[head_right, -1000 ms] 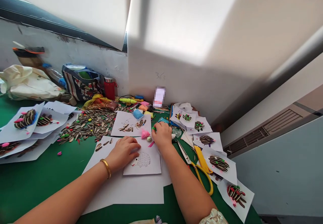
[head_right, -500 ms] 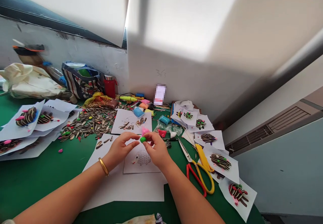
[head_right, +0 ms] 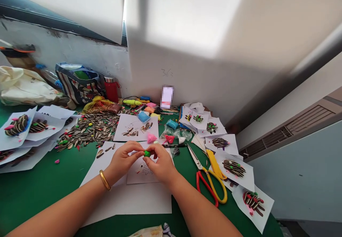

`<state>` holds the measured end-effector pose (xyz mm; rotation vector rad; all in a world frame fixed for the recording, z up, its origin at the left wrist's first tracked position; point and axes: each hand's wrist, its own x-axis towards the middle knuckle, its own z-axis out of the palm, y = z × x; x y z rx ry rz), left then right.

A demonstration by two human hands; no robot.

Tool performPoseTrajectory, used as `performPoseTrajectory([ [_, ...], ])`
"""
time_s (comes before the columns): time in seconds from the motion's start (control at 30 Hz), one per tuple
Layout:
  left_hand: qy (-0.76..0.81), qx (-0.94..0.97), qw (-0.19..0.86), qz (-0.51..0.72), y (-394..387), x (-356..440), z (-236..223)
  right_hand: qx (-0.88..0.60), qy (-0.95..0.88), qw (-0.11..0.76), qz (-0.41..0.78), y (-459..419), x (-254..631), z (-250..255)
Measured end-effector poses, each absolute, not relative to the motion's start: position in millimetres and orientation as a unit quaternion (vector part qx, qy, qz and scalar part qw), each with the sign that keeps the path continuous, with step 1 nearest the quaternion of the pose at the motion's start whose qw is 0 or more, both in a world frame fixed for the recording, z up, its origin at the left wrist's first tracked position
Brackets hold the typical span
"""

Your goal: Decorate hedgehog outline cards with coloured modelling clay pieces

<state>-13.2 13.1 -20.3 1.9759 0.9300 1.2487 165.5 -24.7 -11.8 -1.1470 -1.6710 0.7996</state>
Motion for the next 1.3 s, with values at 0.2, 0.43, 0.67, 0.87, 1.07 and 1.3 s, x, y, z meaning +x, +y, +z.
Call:
performPoseTrajectory([
  [0.2, 0.355, 0.778, 0.237, 0.461, 9, -12, -14, -0.471, -0.676, 0.462, 0.328, -27, 163, -9],
  [0.43, 0.349, 0.795, 0.211, 0.449, 7, -13, -11, -0.476, -0.662, 0.459, 0.353, -27, 165, -10],
  [0.67, 0.313, 0.791, 0.249, 0.464, 10, -13, -15, -0.453, -0.636, 0.476, 0.405, -29, 165, -12],
  [0.87, 0.323, 0.798, 0.237, 0.449, 8, -13, -13, -0.437, -0.628, 0.475, 0.434, -31, 164, -12],
  [1.07, 0.331, 0.807, 0.216, 0.439, 5, -12, -9, -0.444, -0.646, 0.471, 0.404, -31, 165, -13],
  [1.3, 0.352, 0.793, 0.219, 0.447, 6, -14, -10, -0.467, -0.665, 0.48, 0.329, -29, 165, -11],
])
